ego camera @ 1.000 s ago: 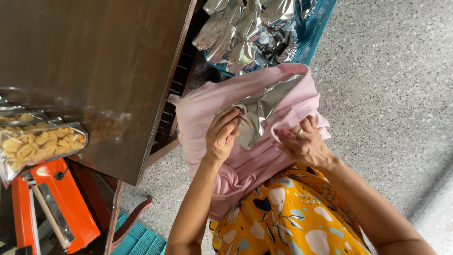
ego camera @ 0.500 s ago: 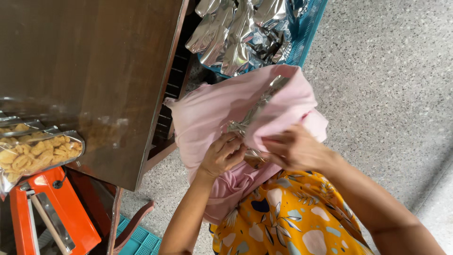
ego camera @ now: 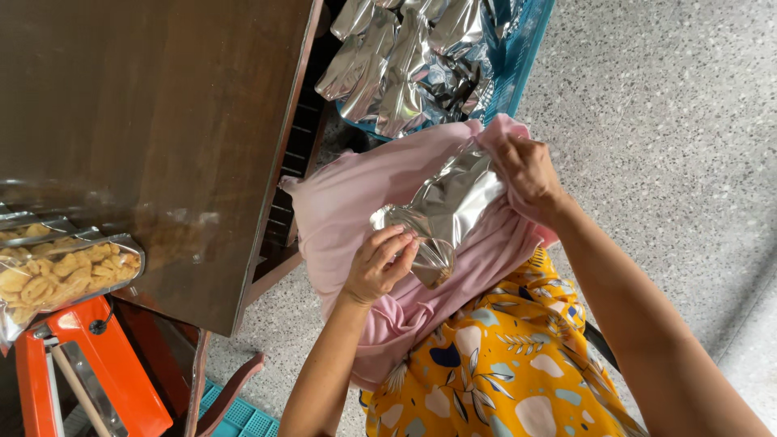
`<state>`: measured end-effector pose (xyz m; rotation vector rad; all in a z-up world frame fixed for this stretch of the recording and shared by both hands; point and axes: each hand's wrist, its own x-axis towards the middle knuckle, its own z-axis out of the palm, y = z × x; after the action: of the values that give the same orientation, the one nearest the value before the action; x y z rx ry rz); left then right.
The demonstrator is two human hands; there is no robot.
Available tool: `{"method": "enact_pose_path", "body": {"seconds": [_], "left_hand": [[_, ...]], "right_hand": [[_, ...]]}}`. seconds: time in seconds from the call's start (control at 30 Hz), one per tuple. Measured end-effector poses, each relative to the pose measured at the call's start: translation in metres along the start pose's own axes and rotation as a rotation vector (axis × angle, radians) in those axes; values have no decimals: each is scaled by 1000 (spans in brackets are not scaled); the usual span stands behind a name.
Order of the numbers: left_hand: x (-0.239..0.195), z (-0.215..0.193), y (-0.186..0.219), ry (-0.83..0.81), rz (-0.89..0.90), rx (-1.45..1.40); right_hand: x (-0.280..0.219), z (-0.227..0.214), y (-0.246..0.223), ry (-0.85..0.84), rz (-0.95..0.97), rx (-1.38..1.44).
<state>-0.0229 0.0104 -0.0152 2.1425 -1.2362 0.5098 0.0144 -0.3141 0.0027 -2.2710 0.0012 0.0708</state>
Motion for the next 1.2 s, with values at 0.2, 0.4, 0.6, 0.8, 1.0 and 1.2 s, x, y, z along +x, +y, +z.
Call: {"method": "enact_pose_path", "body": {"seconds": [0.2, 0.4, 0.6, 0.8, 1.0, 1.2], "left_hand": [[50, -46, 12, 166, 74, 2], [123, -110, 29, -209, 129, 23], [137, 42, -1, -565, -91, -205], [128, 92, -34, -356, -541, -598], [108, 77, -55, -521, -995, -1035], [102, 85, -52, -381, -871, -844]], "right_hand": [[-34, -4, 44, 190, 662, 1296], [-73, -58, 43, 196, 196, 1771], [-76, -56, -13, -323, -155, 783], [-71, -39, -23, -214, 215, -66], [-71, -36, -30, -151, -225, 112], [-62, -11, -33, -121, -45, -26]]}}
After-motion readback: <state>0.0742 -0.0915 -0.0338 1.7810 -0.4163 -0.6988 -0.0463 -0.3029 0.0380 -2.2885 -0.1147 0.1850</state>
